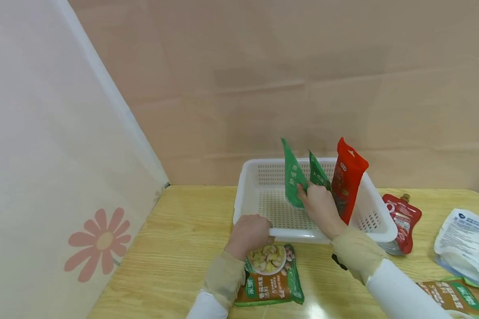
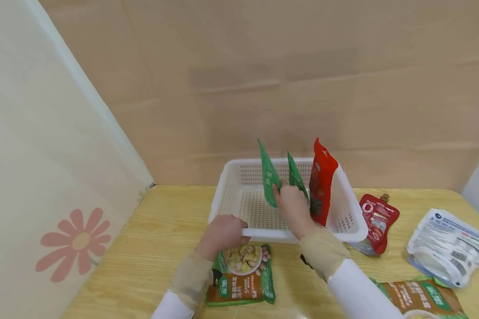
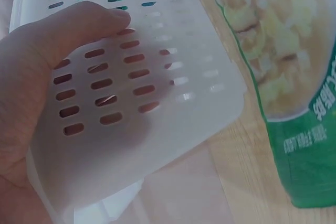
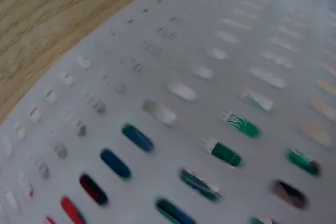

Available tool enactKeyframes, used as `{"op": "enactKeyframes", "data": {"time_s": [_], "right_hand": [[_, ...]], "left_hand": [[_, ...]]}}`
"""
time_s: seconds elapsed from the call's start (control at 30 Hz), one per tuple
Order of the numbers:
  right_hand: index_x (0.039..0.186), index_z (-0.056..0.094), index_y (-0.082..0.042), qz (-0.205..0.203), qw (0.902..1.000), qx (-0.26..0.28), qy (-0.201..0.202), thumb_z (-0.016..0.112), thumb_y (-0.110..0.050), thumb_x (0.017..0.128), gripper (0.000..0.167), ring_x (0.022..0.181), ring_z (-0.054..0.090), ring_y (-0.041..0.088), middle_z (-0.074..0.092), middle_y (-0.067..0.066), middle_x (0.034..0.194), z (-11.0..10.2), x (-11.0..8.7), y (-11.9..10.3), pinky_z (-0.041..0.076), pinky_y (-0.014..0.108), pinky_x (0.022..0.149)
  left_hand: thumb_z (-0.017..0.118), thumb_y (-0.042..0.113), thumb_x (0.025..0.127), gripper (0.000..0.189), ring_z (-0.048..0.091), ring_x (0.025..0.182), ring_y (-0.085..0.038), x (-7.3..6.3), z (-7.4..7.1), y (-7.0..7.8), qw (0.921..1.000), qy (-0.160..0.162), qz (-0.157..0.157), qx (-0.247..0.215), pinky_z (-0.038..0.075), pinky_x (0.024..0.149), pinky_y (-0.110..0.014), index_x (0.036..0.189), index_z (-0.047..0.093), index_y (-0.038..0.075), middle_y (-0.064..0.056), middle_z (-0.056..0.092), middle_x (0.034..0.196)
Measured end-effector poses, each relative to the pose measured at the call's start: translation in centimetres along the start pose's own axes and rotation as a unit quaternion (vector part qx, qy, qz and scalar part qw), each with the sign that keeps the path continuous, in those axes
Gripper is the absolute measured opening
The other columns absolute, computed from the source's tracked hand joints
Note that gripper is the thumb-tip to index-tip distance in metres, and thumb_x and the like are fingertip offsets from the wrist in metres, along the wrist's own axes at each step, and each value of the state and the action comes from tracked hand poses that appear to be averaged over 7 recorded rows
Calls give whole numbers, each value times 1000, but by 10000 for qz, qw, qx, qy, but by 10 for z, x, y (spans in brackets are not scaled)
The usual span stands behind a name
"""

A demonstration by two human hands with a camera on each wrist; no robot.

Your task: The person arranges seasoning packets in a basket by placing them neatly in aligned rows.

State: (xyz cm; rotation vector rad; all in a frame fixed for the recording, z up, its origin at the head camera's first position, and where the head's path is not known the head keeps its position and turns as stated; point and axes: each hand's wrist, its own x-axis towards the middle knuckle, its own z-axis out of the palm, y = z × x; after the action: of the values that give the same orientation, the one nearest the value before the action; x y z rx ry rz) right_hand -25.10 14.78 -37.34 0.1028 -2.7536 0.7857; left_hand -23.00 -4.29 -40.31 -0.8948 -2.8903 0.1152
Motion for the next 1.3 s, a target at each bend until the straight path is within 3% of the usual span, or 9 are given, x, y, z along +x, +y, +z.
{"op": "enactKeyframes", "data": {"time_s": [0.1, 0.37, 0.6, 0.8, 0.9, 1.13, 1.3], "right_hand": [[68, 46, -6, 142, 9998, 5, -113, 42, -25, 101, 38, 44, 41, 17, 38, 3, 52, 6, 4, 4, 33, 27, 45], [65, 48, -8, 378, 9980, 211, -469, 41, -22, 102, 39, 47, 40, 15, 38, 1, 53, 15, 6, 8, 32, 26, 47], [66, 55, -3, 541, 9966, 485, -383, 41, -18, 101, 41, 48, 44, 13, 52, 4, 58, 20, 8, 9, 34, 26, 45], [65, 52, -5, 784, 9936, 168, -793, 44, -17, 100, 38, 49, 44, 14, 39, -1, 54, 21, 11, 9, 34, 25, 45], [63, 52, -4, 810, 9923, -51, -939, 47, -17, 98, 38, 48, 44, 14, 39, -1, 53, 20, 9, 9, 34, 24, 44], [59, 48, -7, 867, 9925, -350, -786, 51, -19, 92, 35, 49, 44, 16, 40, 1, 52, 16, 3, 11, 35, 27, 42], [66, 52, -7, 1255, 9825, -500, -1282, 54, -26, 87, 29, 56, 50, 18, 48, 3, 59, 16, -1, 13, 40, 29, 47]], "left_hand": [[70, 39, 81, 19, 42, 48, -6, -1, 2, 2, 10000, 75, 26, 56, 38, 46, -22, 75, 70, 21, 10, 58, 58], [71, 38, 78, 18, 36, 46, -5, -7, 2, 3, 9990, 364, 67, 235, 35, 43, -22, 70, 70, 23, 11, 56, 55], [72, 36, 76, 19, 35, 45, -5, -9, 1, -2, 9975, 614, 32, 356, 36, 42, -24, 64, 64, 22, 9, 54, 53], [72, 35, 77, 19, 37, 46, -5, -7, -1, -4, 9981, 549, 33, 293, 38, 42, -24, 65, 65, 22, 9, 56, 54], [72, 35, 78, 20, 37, 46, -5, -6, -1, -3, 9981, 537, 65, 285, 38, 43, -24, 65, 64, 22, 9, 56, 55], [72, 34, 78, 19, 37, 46, -5, -3, -1, -1, 9986, 476, 95, 210, 38, 43, -24, 65, 64, 22, 9, 56, 54], [72, 34, 78, 19, 39, 46, -5, -2, 0, 0, 9987, 443, 137, 219, 40, 44, -24, 66, 65, 22, 9, 58, 56]]}}
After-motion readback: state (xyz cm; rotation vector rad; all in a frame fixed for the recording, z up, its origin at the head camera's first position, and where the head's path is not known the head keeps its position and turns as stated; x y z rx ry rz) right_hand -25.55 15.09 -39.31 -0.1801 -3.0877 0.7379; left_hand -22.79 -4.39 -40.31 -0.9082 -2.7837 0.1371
